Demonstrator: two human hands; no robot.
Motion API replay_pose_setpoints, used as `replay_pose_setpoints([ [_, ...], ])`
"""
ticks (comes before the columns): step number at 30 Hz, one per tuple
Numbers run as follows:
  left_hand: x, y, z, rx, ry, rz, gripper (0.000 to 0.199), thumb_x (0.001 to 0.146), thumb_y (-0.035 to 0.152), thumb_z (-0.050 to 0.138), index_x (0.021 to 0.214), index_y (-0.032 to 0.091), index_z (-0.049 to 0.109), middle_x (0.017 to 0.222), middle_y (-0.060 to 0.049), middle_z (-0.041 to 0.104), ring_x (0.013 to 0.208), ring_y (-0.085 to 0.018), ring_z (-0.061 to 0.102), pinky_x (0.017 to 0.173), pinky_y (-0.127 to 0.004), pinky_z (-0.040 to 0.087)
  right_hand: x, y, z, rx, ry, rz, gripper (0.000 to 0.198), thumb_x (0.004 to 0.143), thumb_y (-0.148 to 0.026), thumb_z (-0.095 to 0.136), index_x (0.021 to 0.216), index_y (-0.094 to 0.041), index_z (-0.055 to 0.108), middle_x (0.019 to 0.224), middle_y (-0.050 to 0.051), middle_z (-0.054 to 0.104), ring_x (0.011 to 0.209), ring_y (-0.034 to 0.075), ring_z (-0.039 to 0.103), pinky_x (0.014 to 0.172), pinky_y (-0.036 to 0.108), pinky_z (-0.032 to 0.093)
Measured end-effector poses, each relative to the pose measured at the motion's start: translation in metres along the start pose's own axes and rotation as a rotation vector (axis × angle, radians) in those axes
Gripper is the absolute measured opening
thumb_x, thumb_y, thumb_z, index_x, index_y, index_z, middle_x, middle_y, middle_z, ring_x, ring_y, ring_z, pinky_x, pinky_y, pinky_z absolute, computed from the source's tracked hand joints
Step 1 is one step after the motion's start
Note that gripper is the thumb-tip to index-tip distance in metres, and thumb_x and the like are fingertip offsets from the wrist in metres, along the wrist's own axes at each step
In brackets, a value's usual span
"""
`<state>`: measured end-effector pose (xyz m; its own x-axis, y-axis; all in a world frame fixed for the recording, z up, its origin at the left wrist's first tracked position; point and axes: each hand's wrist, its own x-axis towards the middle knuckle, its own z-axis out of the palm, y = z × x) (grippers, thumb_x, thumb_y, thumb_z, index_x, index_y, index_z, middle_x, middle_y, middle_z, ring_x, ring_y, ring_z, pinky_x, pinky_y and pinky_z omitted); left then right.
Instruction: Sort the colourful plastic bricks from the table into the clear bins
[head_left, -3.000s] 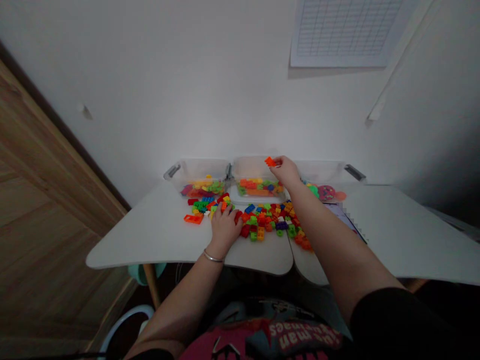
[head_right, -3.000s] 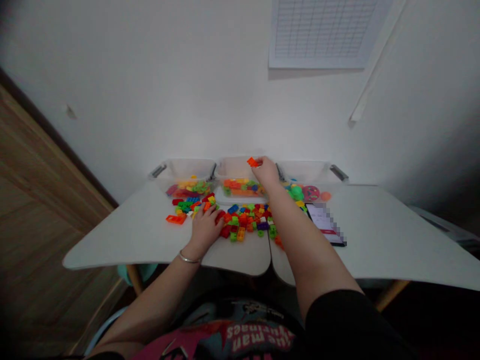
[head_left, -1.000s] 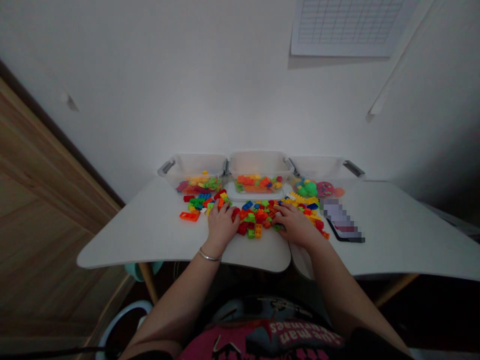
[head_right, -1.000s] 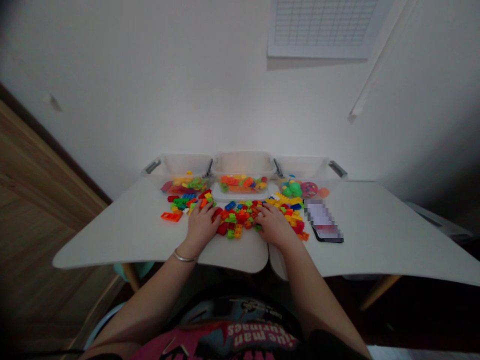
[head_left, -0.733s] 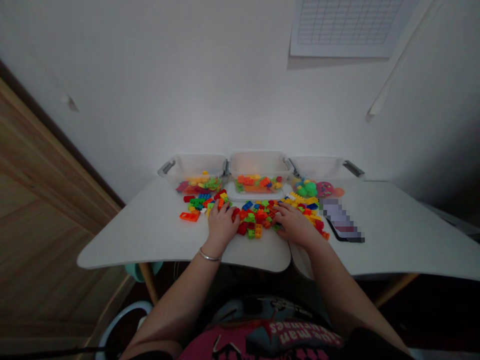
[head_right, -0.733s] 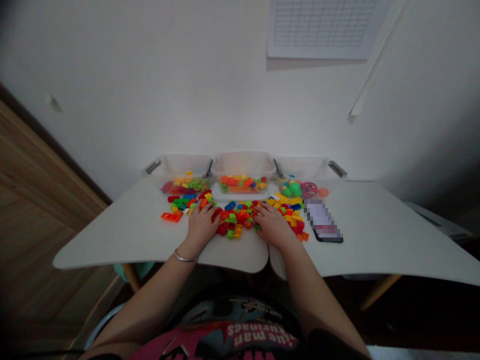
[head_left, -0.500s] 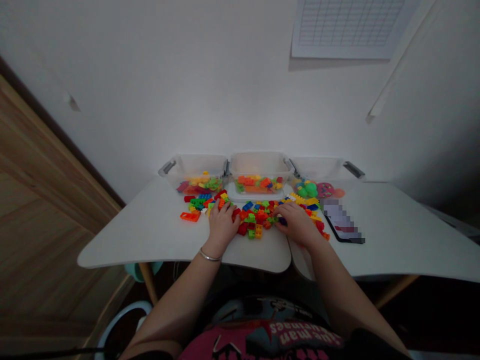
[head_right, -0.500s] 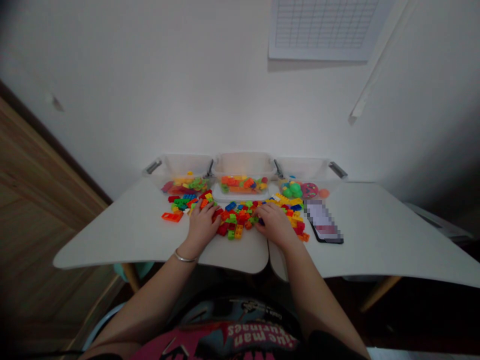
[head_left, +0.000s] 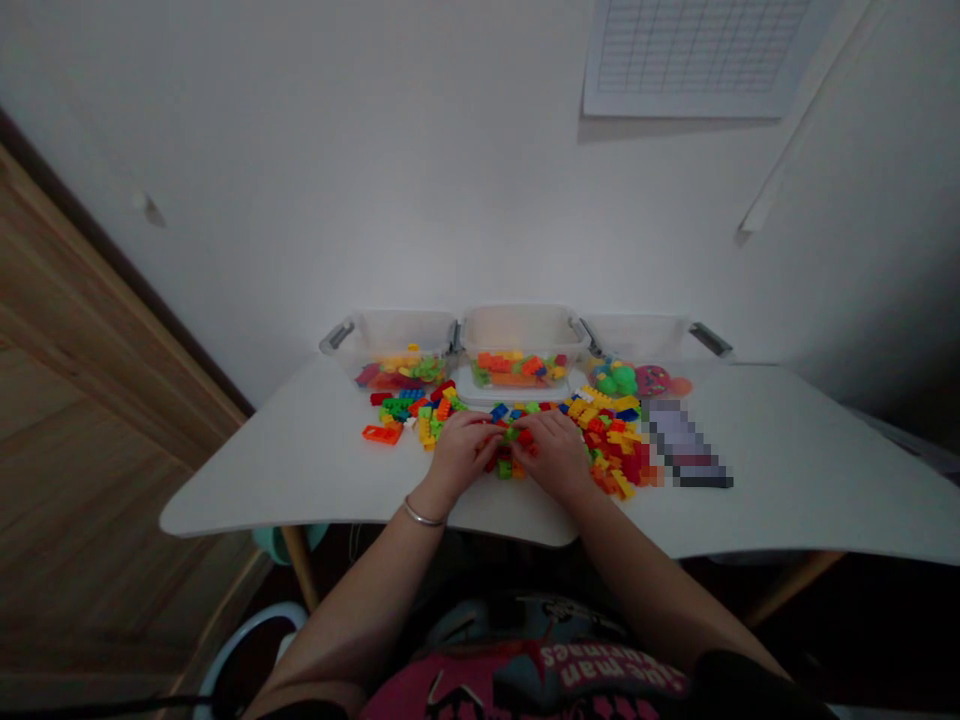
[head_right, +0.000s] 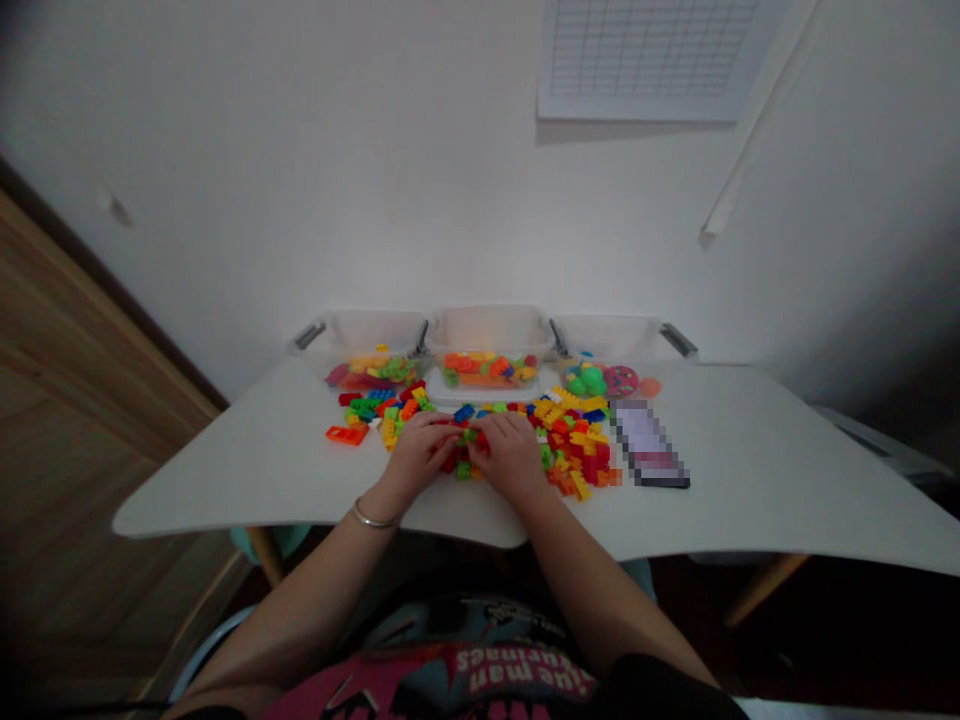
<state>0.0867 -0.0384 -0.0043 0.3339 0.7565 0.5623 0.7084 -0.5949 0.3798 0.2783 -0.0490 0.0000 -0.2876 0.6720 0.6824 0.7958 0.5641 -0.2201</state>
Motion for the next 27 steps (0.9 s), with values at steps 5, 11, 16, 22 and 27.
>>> replay_pose_setpoints([
  [5, 0.001, 0.005, 0.000, -0.019, -0.012, -0.020, 0.017, 0.087, 0.031, 0.062, 0.096, 0.025, 0.076, 0.101, -0.007, 0.075, 0.098, -0.022, 0.066, 0.096, -0.042, 0.050, -0.002, -0.004, 0.003, -0.028, -0.008, -0.049, 0.015, 0.088, -0.026, 0.059, 0.099, -0.023, 0.070, 0.097, 0.007, 0.073, 0.093, 0.024, 0.063, 0.086, 0.038, 0.046],
  [11, 0.003, 0.007, 0.000, 0.031, 0.027, -0.064, 0.014, 0.087, 0.030, 0.063, 0.090, 0.025, 0.076, 0.096, -0.004, 0.076, 0.095, -0.021, 0.067, 0.106, -0.046, 0.042, -0.004, -0.005, 0.004, -0.019, -0.054, -0.098, 0.018, 0.092, -0.028, 0.056, 0.103, -0.025, 0.070, 0.101, 0.006, 0.074, 0.096, 0.023, 0.063, 0.091, 0.038, 0.046],
  [16, 0.002, 0.002, -0.002, 0.010, 0.119, -0.096, 0.014, 0.086, 0.029, 0.063, 0.092, 0.024, 0.075, 0.094, -0.006, 0.074, 0.094, -0.021, 0.065, 0.100, -0.043, 0.047, -0.006, 0.000, 0.006, -0.020, -0.031, 0.008, 0.018, 0.089, -0.025, 0.057, 0.103, -0.025, 0.068, 0.103, 0.007, 0.073, 0.100, 0.025, 0.062, 0.094, 0.041, 0.047],
  [22, 0.004, -0.013, -0.002, -0.296, 0.427, -0.365, 0.020, 0.086, 0.037, 0.062, 0.097, 0.021, 0.067, 0.090, -0.004, 0.072, 0.086, -0.018, 0.067, 0.085, -0.035, 0.054, -0.010, 0.007, 0.008, 0.004, -0.038, 0.064, 0.022, 0.088, -0.025, 0.058, 0.108, -0.022, 0.066, 0.104, 0.009, 0.072, 0.102, 0.027, 0.062, 0.096, 0.042, 0.046],
  [27, 0.028, -0.030, -0.018, -0.510, 0.702, -0.468, 0.029, 0.081, 0.045, 0.065, 0.092, 0.019, 0.060, 0.085, -0.003, 0.067, 0.081, -0.016, 0.066, 0.076, -0.029, 0.054, -0.011, 0.009, 0.010, 0.046, -0.001, 0.067, 0.020, 0.086, -0.024, 0.059, 0.105, -0.022, 0.066, 0.102, 0.008, 0.072, 0.101, 0.026, 0.062, 0.095, 0.042, 0.047],
])
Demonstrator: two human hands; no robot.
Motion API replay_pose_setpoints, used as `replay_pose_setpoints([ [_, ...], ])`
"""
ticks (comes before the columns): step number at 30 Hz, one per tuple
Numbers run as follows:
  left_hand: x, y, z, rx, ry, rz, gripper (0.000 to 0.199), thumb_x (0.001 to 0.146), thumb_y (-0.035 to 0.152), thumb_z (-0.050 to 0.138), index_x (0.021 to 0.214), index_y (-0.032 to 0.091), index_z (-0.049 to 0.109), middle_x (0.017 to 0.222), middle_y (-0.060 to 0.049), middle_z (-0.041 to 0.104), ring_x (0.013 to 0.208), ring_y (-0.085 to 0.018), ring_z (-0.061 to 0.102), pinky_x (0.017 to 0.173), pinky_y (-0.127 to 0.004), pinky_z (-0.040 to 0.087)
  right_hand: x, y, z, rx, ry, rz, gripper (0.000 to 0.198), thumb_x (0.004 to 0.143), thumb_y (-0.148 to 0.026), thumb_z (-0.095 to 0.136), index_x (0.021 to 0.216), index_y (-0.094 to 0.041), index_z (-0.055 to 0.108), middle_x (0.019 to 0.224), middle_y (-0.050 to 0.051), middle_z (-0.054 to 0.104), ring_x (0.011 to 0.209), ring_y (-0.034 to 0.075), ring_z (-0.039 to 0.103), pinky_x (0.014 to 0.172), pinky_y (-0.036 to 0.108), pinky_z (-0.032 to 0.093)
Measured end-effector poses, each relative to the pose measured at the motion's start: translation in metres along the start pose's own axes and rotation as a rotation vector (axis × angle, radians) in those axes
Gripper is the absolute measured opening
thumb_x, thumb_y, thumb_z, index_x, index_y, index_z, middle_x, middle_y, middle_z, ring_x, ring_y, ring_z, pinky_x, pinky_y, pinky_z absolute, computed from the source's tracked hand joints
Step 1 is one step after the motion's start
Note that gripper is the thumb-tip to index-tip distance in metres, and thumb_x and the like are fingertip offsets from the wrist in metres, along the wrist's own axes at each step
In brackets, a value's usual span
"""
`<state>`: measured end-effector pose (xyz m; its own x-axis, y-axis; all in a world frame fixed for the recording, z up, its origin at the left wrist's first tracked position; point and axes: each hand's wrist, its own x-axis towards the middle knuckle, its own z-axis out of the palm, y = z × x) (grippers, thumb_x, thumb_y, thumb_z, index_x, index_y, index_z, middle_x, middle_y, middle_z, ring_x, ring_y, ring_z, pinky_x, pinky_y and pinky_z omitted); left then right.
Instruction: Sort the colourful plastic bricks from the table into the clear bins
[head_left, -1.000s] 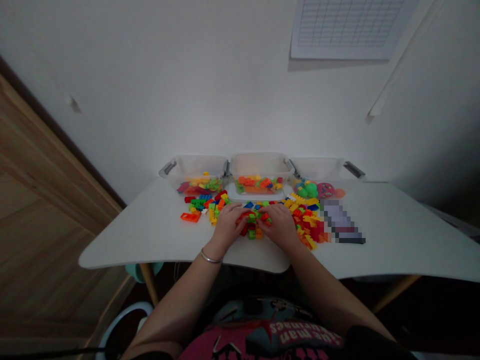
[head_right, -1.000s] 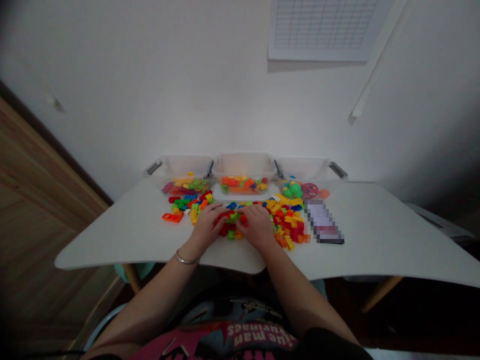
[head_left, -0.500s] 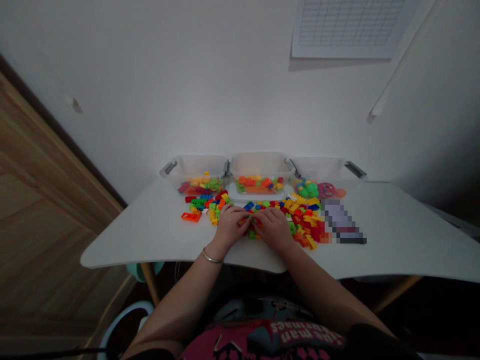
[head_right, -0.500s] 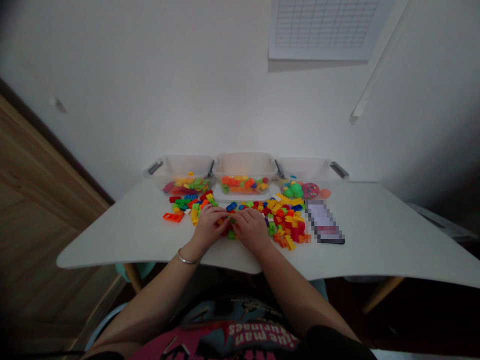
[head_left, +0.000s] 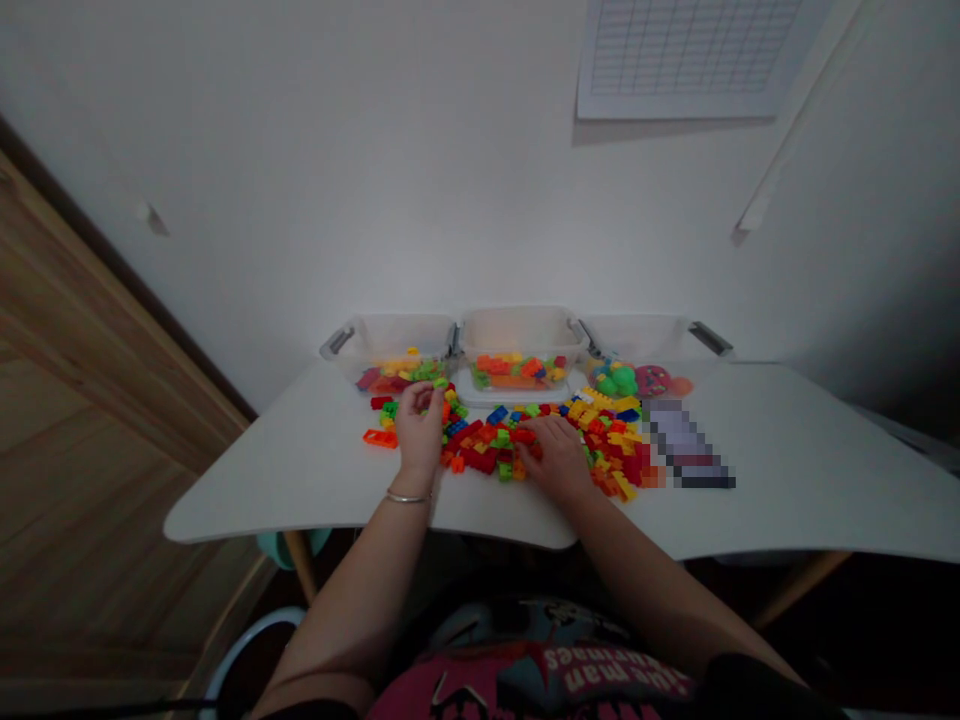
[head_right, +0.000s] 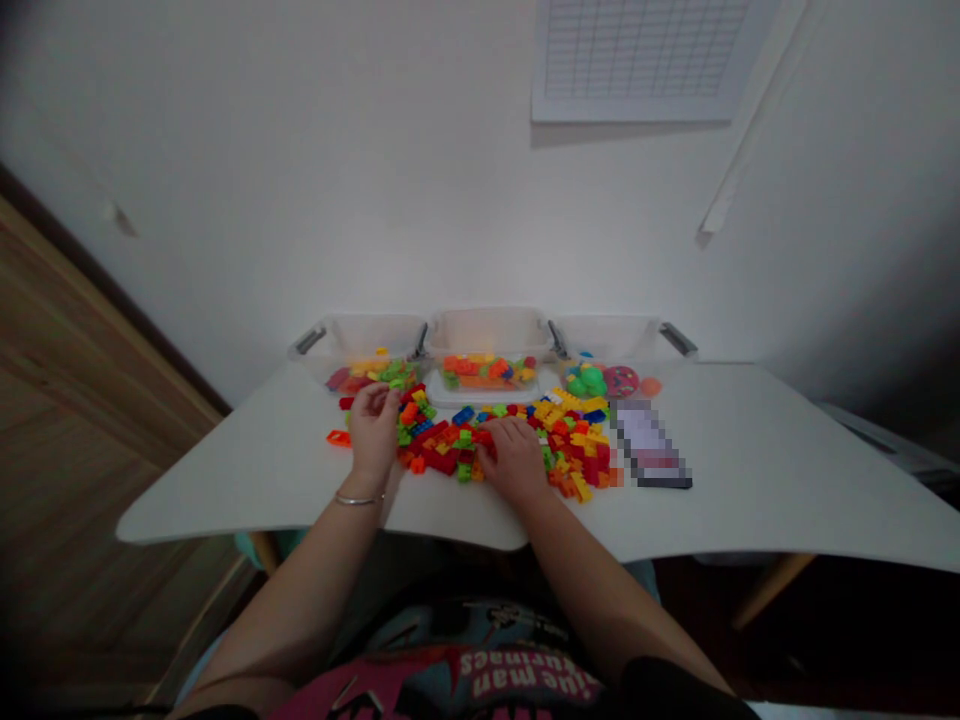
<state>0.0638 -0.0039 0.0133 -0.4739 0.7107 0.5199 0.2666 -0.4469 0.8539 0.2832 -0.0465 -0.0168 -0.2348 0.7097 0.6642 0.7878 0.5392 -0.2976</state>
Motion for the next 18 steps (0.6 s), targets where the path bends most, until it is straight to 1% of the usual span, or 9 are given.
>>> replay_pose_setpoints([
  [2, 0.023, 0.005, 0.001, -0.053, 0.084, 0.055, 0.028, 0.080, 0.043, 0.066, 0.090, 0.018, 0.059, 0.085, -0.002, 0.066, 0.080, -0.015, 0.066, 0.077, -0.028, 0.054, 0.000, 0.001, 0.001, 0.008, 0.026, -0.009, 0.019, 0.086, -0.023, 0.060, 0.103, -0.020, 0.067, 0.101, 0.008, 0.072, 0.100, 0.025, 0.062, 0.094, 0.041, 0.047],
  [4, 0.048, 0.010, 0.001, -0.057, 0.152, 0.124, 0.026, 0.081, 0.040, 0.064, 0.093, 0.018, 0.058, 0.088, -0.002, 0.066, 0.082, -0.014, 0.065, 0.078, -0.027, 0.053, 0.000, 0.001, 0.001, 0.010, 0.060, -0.021, 0.019, 0.085, -0.023, 0.060, 0.102, -0.019, 0.067, 0.099, 0.008, 0.072, 0.100, 0.025, 0.061, 0.095, 0.041, 0.047],
  [6, 0.072, 0.012, 0.001, 0.017, 0.210, 0.185, 0.023, 0.082, 0.037, 0.064, 0.092, 0.018, 0.058, 0.090, -0.003, 0.066, 0.086, -0.014, 0.065, 0.082, -0.027, 0.051, 0.000, 0.002, 0.001, 0.009, 0.086, -0.028, 0.018, 0.085, -0.022, 0.059, 0.101, -0.020, 0.067, 0.098, 0.008, 0.072, 0.101, 0.025, 0.060, 0.096, 0.042, 0.046],
  [7, 0.083, 0.012, 0.001, 0.088, 0.206, 0.206, 0.021, 0.082, 0.035, 0.063, 0.093, 0.017, 0.059, 0.093, -0.003, 0.067, 0.090, -0.014, 0.065, 0.086, -0.027, 0.050, 0.000, 0.002, 0.001, 0.010, 0.093, -0.030, 0.018, 0.085, -0.022, 0.059, 0.101, -0.020, 0.067, 0.098, 0.008, 0.072, 0.102, 0.025, 0.060, 0.097, 0.042, 0.046],
  [9, 0.100, 0.009, 0.002, 0.247, 0.163, 0.200, 0.019, 0.084, 0.034, 0.062, 0.094, 0.017, 0.060, 0.096, -0.004, 0.069, 0.093, -0.015, 0.065, 0.089, -0.028, 0.048, -0.001, 0.002, 0.001, 0.011, 0.096, -0.034, 0.017, 0.085, -0.022, 0.059, 0.101, -0.020, 0.067, 0.099, 0.007, 0.072, 0.103, 0.026, 0.059, 0.097, 0.042, 0.046],
  [11, 0.111, 0.006, 0.003, 0.459, 0.079, 0.138, 0.021, 0.086, 0.035, 0.060, 0.097, 0.018, 0.063, 0.097, -0.005, 0.071, 0.096, -0.018, 0.066, 0.091, -0.030, 0.047, -0.001, 0.003, 0.001, 0.011, 0.100, -0.037, 0.017, 0.085, -0.021, 0.060, 0.101, -0.020, 0.067, 0.099, 0.008, 0.072, 0.103, 0.026, 0.059, 0.097, 0.042, 0.046],
  [14, 0.118, 0.006, 0.006, 0.809, -0.060, 0.035, 0.026, 0.085, 0.041, 0.059, 0.099, 0.021, 0.068, 0.098, -0.006, 0.075, 0.100, -0.024, 0.066, 0.095, -0.038, 0.043, 0.000, 0.003, 0.001, 0.017, 0.103, -0.041, 0.018, 0.085, -0.021, 0.059, 0.101, -0.020, 0.067, 0.100, 0.008, 0.072, 0.104, 0.026, 0.059, 0.098, 0.043, 0.046],
  [16, 0.121, 0.009, 0.009, 0.958, -0.119, -0.007, 0.029, 0.085, 0.045, 0.058, 0.100, 0.024, 0.071, 0.101, -0.006, 0.076, 0.104, -0.026, 0.066, 0.097, -0.041, 0.041, 0.000, 0.004, 0.002, 0.025, 0.101, -0.042, 0.018, 0.085, -0.021, 0.059, 0.101, -0.020, 0.067, 0.099, 0.008, 0.072, 0.104, 0.026, 0.059, 0.098, 0.043, 0.046],
  [18, 0.126, 0.012, 0.012, 1.037, -0.165, -0.055, 0.032, 0.084, 0.049, 0.056, 0.100, 0.026, 0.072, 0.103, -0.007, 0.076, 0.106, -0.028, 0.065, 0.097, -0.043, 0.040, -0.001, 0.004, 0.002, 0.032, 0.099, -0.039, 0.018, 0.085, -0.020, 0.059, 0.101, -0.020, 0.067, 0.098, 0.007, 0.072, 0.104, 0.026, 0.059, 0.098, 0.043, 0.046],
])
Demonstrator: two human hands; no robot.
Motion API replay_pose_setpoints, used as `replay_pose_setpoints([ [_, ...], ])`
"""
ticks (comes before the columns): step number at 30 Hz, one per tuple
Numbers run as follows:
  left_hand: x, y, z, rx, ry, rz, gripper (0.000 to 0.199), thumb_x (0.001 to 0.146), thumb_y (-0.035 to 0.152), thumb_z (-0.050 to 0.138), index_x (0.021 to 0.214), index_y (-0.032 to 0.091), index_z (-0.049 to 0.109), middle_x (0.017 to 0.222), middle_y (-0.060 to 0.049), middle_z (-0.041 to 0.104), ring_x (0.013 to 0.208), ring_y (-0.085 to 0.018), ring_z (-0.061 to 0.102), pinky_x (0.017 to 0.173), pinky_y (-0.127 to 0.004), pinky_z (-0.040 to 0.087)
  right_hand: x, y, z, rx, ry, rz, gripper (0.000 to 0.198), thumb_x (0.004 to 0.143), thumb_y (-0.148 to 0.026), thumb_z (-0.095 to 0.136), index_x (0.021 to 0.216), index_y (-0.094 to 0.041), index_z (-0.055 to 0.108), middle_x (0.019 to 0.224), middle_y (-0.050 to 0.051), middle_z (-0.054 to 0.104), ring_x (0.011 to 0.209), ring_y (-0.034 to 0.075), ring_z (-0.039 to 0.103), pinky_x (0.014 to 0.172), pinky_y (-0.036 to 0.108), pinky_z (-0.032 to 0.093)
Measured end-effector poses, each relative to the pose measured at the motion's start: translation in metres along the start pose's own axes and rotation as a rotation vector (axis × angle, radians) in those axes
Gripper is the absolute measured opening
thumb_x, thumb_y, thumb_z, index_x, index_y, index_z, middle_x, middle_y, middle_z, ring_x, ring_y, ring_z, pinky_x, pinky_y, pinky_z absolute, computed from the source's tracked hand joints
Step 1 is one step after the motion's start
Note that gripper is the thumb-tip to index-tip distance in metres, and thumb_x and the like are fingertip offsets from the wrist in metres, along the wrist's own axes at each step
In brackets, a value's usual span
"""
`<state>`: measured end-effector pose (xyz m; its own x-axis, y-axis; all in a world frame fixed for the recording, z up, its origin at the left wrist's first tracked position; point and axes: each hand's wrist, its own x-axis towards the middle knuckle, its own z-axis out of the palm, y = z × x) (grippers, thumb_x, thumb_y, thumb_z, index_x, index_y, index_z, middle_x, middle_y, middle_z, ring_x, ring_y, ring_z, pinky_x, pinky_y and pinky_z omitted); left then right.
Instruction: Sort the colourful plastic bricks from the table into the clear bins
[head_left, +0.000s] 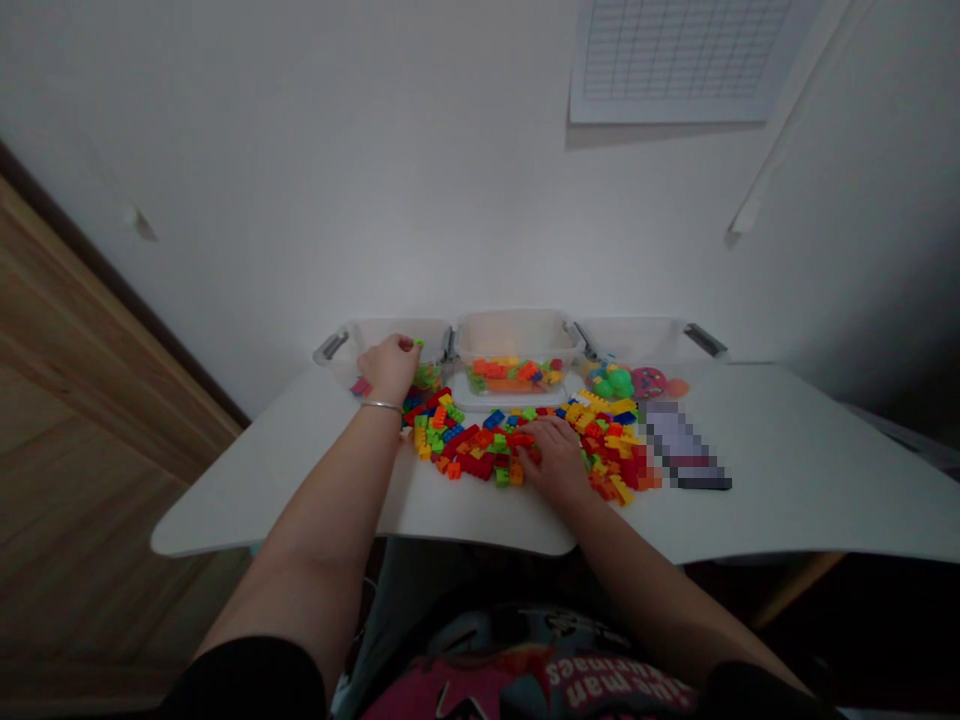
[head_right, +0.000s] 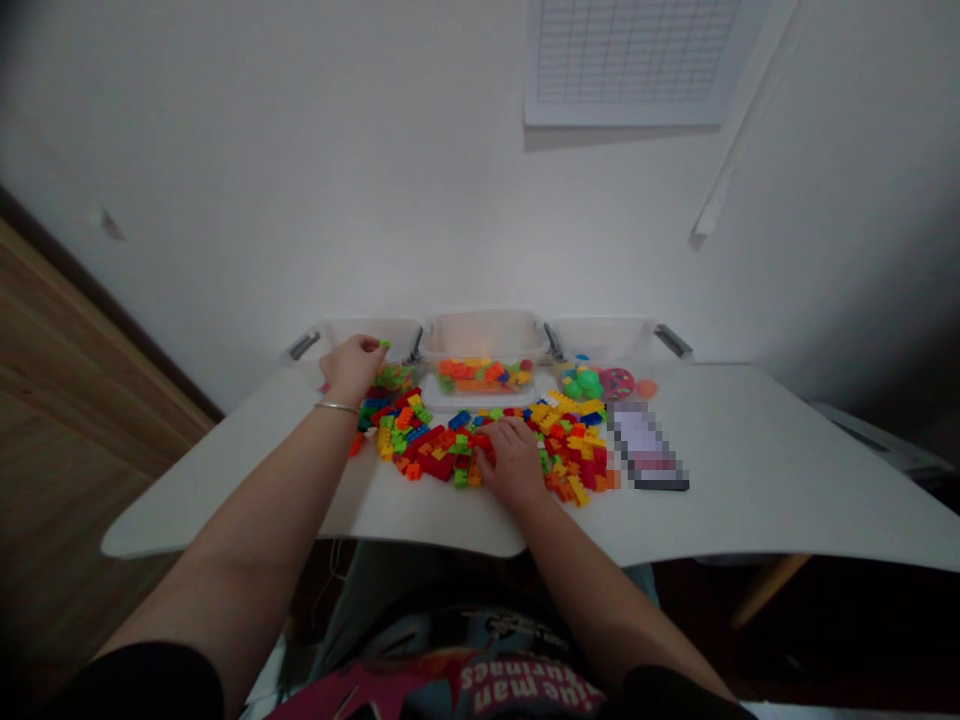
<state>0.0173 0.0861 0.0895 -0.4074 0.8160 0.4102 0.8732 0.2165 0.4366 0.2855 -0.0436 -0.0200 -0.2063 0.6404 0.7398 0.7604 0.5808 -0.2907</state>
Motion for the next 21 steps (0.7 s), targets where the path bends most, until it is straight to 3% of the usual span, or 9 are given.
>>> replay_pose_setpoints([
  [4, 0.012, 0.006, -0.003, 0.120, -0.136, -0.052, 0.036, 0.080, 0.052, 0.058, 0.100, 0.026, 0.073, 0.108, -0.009, 0.075, 0.108, -0.031, 0.064, 0.094, -0.045, 0.042, 0.000, 0.000, 0.000, 0.011, -0.009, 0.012, 0.018, 0.084, -0.020, 0.059, 0.100, -0.020, 0.067, 0.099, 0.008, 0.072, 0.105, 0.026, 0.059, 0.097, 0.043, 0.047],
  [8, 0.018, 0.006, -0.002, 0.138, -0.176, -0.055, 0.036, 0.078, 0.049, 0.060, 0.103, 0.027, 0.073, 0.110, -0.009, 0.075, 0.109, -0.032, 0.064, 0.093, -0.045, 0.042, 0.000, 0.000, -0.001, 0.013, -0.013, 0.023, 0.018, 0.084, -0.018, 0.059, 0.100, -0.020, 0.067, 0.099, 0.008, 0.072, 0.103, 0.026, 0.059, 0.096, 0.043, 0.047],
  [14, 0.006, 0.003, -0.003, -0.002, -0.046, 0.007, 0.039, 0.085, 0.046, 0.053, 0.115, 0.028, 0.070, 0.111, -0.005, 0.075, 0.112, -0.028, 0.064, 0.099, -0.043, 0.042, 0.001, 0.001, -0.001, 0.013, -0.018, 0.024, 0.019, 0.083, -0.018, 0.059, 0.101, -0.019, 0.067, 0.098, 0.008, 0.071, 0.103, 0.026, 0.059, 0.096, 0.043, 0.047],
  [17, -0.005, -0.001, -0.003, -0.064, 0.012, 0.088, 0.044, 0.089, 0.043, 0.047, 0.125, 0.024, 0.065, 0.116, -0.008, 0.073, 0.115, -0.029, 0.062, 0.105, -0.046, 0.039, 0.000, 0.002, 0.000, 0.014, -0.006, 0.020, 0.020, 0.084, -0.018, 0.058, 0.101, -0.019, 0.067, 0.098, 0.008, 0.071, 0.102, 0.026, 0.059, 0.095, 0.043, 0.048],
  [21, -0.031, -0.008, 0.002, -0.083, 0.137, 0.170, 0.056, 0.086, 0.039, 0.052, 0.136, 0.014, 0.055, 0.146, -0.019, 0.050, 0.138, -0.034, 0.040, 0.118, -0.052, 0.023, 0.000, 0.002, 0.001, 0.015, -0.004, 0.030, 0.020, 0.084, -0.018, 0.058, 0.102, -0.020, 0.067, 0.099, 0.008, 0.071, 0.103, 0.026, 0.059, 0.097, 0.044, 0.047],
])
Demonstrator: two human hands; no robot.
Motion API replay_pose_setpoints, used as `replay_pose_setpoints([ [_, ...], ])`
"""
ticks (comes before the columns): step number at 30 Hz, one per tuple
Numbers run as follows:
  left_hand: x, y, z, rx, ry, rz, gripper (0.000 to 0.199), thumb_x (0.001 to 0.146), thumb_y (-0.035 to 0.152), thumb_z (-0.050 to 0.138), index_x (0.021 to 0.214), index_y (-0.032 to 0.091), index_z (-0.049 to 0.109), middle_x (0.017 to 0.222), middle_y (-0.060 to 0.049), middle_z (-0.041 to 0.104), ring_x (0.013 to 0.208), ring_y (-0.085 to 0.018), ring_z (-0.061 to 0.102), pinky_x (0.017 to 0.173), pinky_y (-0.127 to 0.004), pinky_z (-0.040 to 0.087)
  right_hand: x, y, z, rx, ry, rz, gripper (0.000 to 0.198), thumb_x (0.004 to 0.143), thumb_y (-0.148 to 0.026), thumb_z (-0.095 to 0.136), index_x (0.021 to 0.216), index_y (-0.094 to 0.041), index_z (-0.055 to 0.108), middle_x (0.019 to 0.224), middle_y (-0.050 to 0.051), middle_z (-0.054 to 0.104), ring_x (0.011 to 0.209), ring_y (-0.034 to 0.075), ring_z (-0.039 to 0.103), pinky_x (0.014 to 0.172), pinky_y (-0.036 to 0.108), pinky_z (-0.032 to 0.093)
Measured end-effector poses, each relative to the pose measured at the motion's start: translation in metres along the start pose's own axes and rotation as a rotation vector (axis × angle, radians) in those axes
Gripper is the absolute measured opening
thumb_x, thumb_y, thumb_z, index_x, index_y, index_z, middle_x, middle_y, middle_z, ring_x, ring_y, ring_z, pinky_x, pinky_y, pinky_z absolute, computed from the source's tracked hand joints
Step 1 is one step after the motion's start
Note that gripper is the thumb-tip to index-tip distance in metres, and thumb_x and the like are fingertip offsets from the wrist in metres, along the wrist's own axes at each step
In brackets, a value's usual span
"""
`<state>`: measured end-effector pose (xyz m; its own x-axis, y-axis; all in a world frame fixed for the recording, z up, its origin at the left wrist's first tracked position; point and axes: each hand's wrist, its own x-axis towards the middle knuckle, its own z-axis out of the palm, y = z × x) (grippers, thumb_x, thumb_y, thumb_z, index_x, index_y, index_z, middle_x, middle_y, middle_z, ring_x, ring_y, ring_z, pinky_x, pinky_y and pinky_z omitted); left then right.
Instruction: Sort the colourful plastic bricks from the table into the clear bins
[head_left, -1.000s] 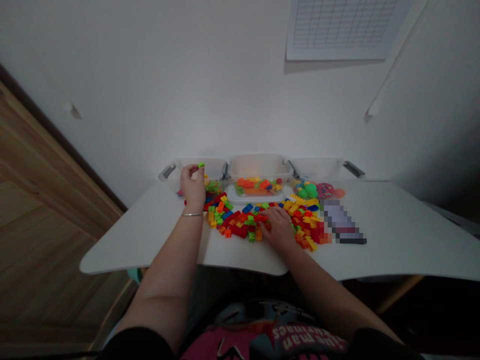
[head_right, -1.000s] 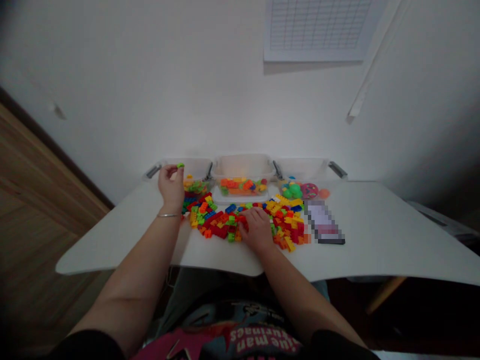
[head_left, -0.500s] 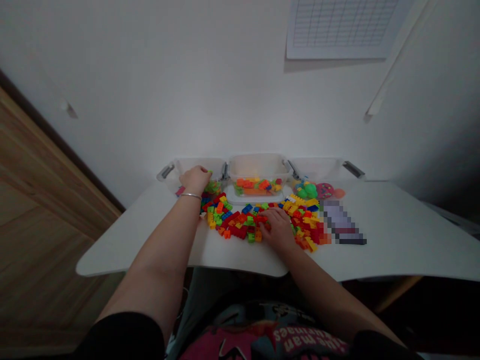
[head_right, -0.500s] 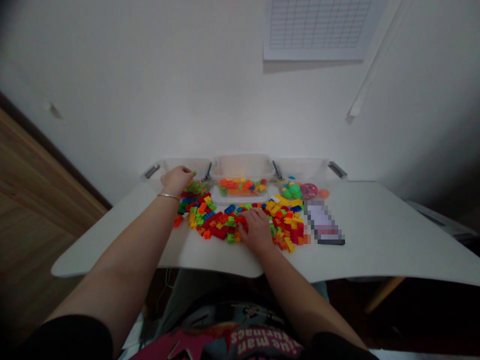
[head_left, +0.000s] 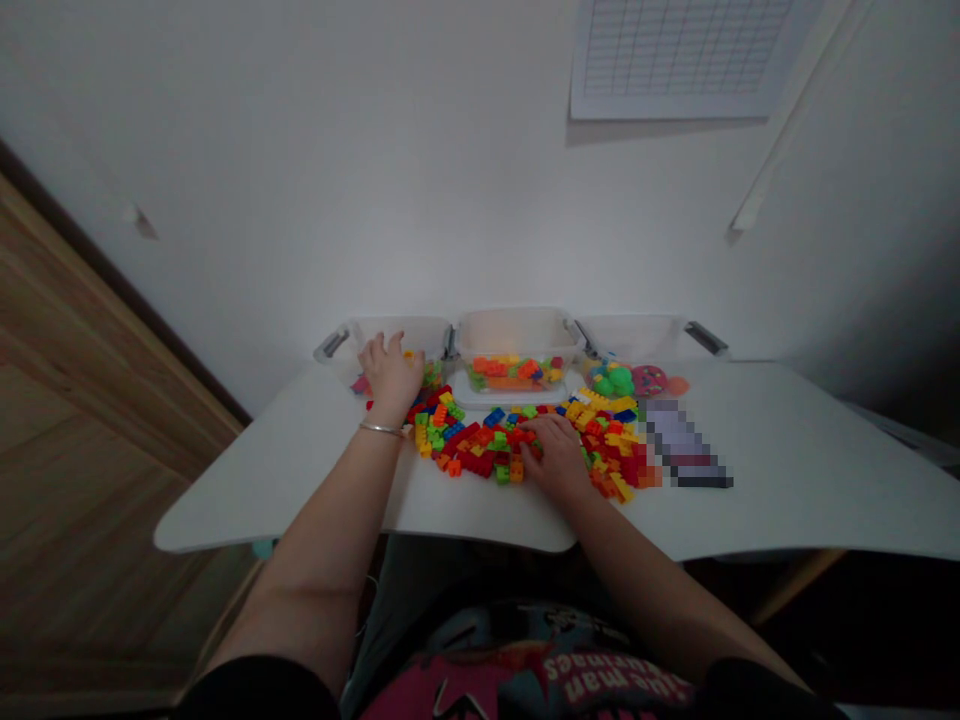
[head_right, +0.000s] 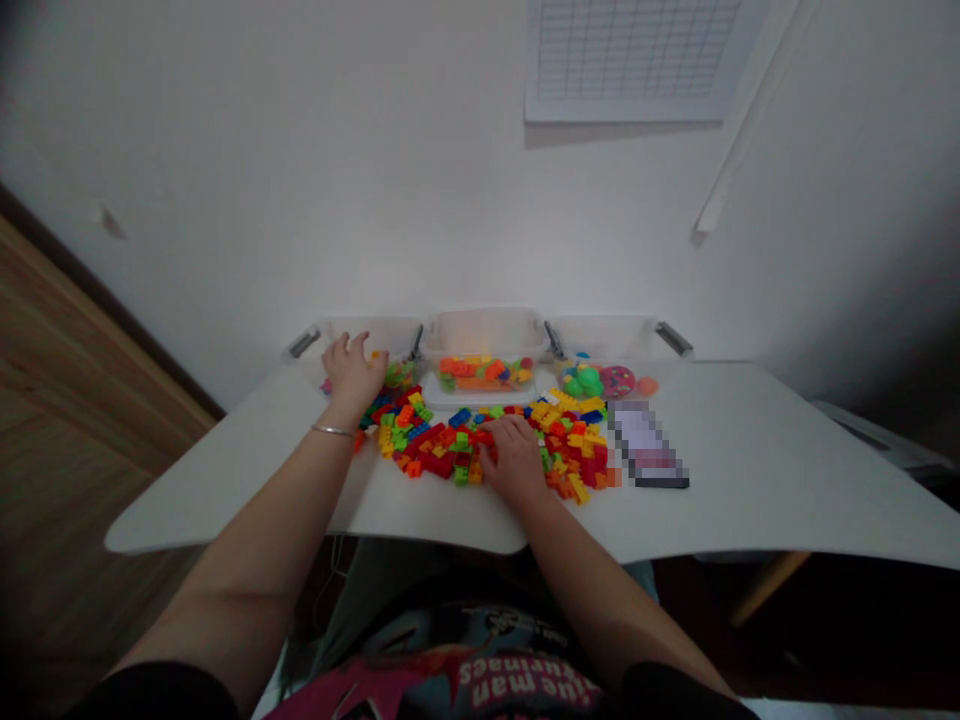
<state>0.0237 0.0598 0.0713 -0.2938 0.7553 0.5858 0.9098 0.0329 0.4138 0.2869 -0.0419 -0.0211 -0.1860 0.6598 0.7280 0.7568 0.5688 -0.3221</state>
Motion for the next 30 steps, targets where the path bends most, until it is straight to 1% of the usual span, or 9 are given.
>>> replay_pose_setpoints([
  [2, -0.020, -0.002, 0.002, -0.043, 0.005, 0.011, 0.061, 0.085, 0.040, 0.054, 0.139, 0.012, 0.051, 0.153, -0.021, 0.039, 0.143, -0.035, 0.032, 0.119, -0.050, 0.024, 0.000, 0.000, 0.000, -0.001, -0.009, 0.005, 0.020, 0.084, -0.019, 0.058, 0.102, -0.019, 0.067, 0.099, 0.009, 0.071, 0.104, 0.026, 0.058, 0.097, 0.044, 0.047],
  [5, -0.051, -0.004, 0.003, -0.070, -0.006, 0.055, 0.064, 0.083, 0.041, 0.057, 0.141, 0.012, 0.049, 0.153, -0.020, 0.036, 0.144, -0.035, 0.030, 0.118, -0.050, 0.024, 0.000, 0.000, 0.000, 0.002, -0.019, 0.012, 0.021, 0.084, -0.019, 0.057, 0.103, -0.019, 0.067, 0.100, 0.009, 0.071, 0.104, 0.026, 0.058, 0.097, 0.044, 0.047],
  [7, -0.069, -0.006, 0.002, -0.036, -0.030, 0.071, 0.060, 0.082, 0.039, 0.060, 0.137, 0.015, 0.054, 0.149, -0.019, 0.041, 0.140, -0.036, 0.035, 0.116, -0.050, 0.029, 0.000, 0.001, 0.000, 0.007, -0.017, 0.014, 0.021, 0.084, -0.019, 0.057, 0.102, -0.020, 0.067, 0.099, 0.009, 0.071, 0.103, 0.026, 0.059, 0.097, 0.044, 0.047],
  [10, -0.086, -0.007, -0.002, 0.077, -0.183, 0.068, 0.042, 0.083, 0.041, 0.059, 0.119, 0.019, 0.067, 0.130, -0.016, 0.058, 0.125, -0.035, 0.048, 0.108, -0.049, 0.038, 0.000, 0.001, 0.001, 0.011, -0.019, 0.006, 0.021, 0.084, -0.018, 0.057, 0.102, -0.020, 0.066, 0.098, 0.008, 0.071, 0.102, 0.026, 0.059, 0.096, 0.044, 0.047],
  [14, -0.092, -0.003, -0.009, 0.220, -0.347, 0.065, 0.037, 0.085, 0.046, 0.057, 0.110, 0.023, 0.071, 0.115, -0.015, 0.066, 0.113, -0.036, 0.055, 0.097, -0.047, 0.043, -0.001, 0.001, 0.001, 0.014, -0.029, 0.012, 0.022, 0.083, -0.019, 0.057, 0.103, -0.020, 0.066, 0.099, 0.008, 0.071, 0.102, 0.027, 0.059, 0.096, 0.044, 0.047],
  [18, -0.091, 0.003, -0.012, 0.287, -0.366, 0.067, 0.035, 0.085, 0.044, 0.056, 0.112, 0.024, 0.068, 0.109, -0.014, 0.070, 0.108, -0.035, 0.059, 0.092, -0.046, 0.043, -0.001, 0.000, 0.001, 0.017, -0.039, 0.035, 0.023, 0.083, -0.018, 0.058, 0.104, -0.021, 0.067, 0.100, 0.008, 0.071, 0.104, 0.027, 0.058, 0.098, 0.046, 0.047],
  [22, -0.093, 0.004, -0.012, 0.261, -0.341, 0.071, 0.033, 0.086, 0.040, 0.056, 0.113, 0.023, 0.068, 0.106, -0.013, 0.073, 0.106, -0.033, 0.062, 0.095, -0.046, 0.041, 0.000, 0.001, 0.000, 0.024, -0.050, 0.043, 0.024, 0.082, -0.017, 0.057, 0.104, -0.021, 0.067, 0.100, 0.009, 0.071, 0.103, 0.027, 0.059, 0.096, 0.045, 0.048],
  [26, -0.092, 0.000, -0.012, 0.182, -0.309, 0.051, 0.034, 0.085, 0.036, 0.059, 0.114, 0.023, 0.070, 0.106, -0.012, 0.074, 0.106, -0.032, 0.064, 0.099, -0.047, 0.041, 0.001, 0.001, 0.000, 0.032, -0.051, 0.042, 0.023, 0.082, -0.017, 0.058, 0.103, -0.019, 0.067, 0.099, 0.009, 0.071, 0.102, 0.027, 0.059, 0.094, 0.045, 0.049],
  [30, -0.090, 0.000, -0.010, -0.145, -0.336, 0.031, 0.034, 0.087, 0.030, 0.057, 0.118, 0.022, 0.068, 0.113, -0.008, 0.074, 0.100, -0.023, 0.067, 0.091, -0.036, 0.050, 0.000, 0.001, 0.001, 0.037, -0.052, 0.053, 0.024, 0.081, -0.016, 0.058, 0.103, -0.020, 0.067, 0.099, 0.009, 0.071, 0.102, 0.027, 0.058, 0.095, 0.046, 0.048],
])
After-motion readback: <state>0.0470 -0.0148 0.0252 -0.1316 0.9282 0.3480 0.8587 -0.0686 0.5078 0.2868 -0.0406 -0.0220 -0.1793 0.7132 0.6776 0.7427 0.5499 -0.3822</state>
